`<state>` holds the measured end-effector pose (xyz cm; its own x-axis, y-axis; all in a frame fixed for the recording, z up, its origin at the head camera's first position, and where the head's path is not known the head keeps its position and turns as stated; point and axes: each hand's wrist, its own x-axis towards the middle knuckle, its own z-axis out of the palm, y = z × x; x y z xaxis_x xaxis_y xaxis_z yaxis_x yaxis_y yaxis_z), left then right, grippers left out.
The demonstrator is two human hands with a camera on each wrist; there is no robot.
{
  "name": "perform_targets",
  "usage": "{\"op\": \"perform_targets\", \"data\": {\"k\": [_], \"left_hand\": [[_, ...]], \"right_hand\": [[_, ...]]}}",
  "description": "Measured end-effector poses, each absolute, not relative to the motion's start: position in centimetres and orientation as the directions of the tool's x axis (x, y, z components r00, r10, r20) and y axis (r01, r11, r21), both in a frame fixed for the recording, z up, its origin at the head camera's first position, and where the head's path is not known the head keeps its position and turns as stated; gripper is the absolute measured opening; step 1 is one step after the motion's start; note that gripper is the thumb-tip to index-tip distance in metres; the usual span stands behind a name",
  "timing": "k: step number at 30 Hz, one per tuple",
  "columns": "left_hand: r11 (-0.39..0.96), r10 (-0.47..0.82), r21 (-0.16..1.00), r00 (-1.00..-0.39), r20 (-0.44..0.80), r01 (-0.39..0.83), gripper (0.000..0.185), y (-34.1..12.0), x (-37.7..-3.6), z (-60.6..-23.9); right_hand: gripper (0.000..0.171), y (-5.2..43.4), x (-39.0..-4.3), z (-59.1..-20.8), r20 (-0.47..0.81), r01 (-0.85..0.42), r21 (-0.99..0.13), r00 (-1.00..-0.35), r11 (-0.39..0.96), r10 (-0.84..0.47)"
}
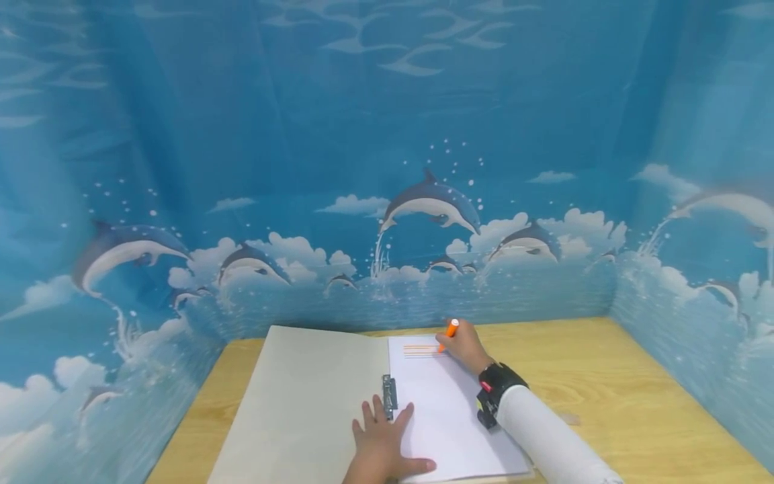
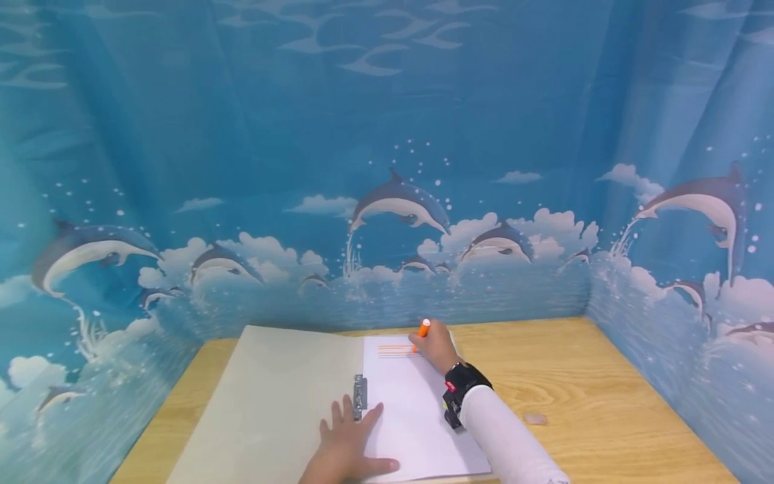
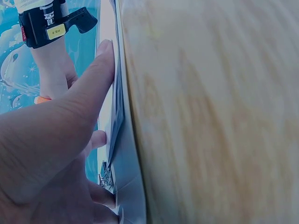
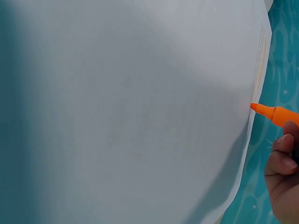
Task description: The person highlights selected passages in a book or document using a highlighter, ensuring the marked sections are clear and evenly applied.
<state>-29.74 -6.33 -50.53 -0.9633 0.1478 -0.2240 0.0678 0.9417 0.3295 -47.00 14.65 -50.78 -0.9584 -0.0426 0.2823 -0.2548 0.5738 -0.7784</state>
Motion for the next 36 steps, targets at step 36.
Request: {"op": "perform_targets", "data": {"k": [36], "left_hand": [[0.939, 0.168, 0.331, -0.963, -0.21, 0.092, 0.105, -6.5, -29.5, -50.2]], "right_hand": [[0.037, 19.2, -46.8, -50.5, 0.264, -0.212, -0.771, -0.964, 0.6, 0.0]]}}
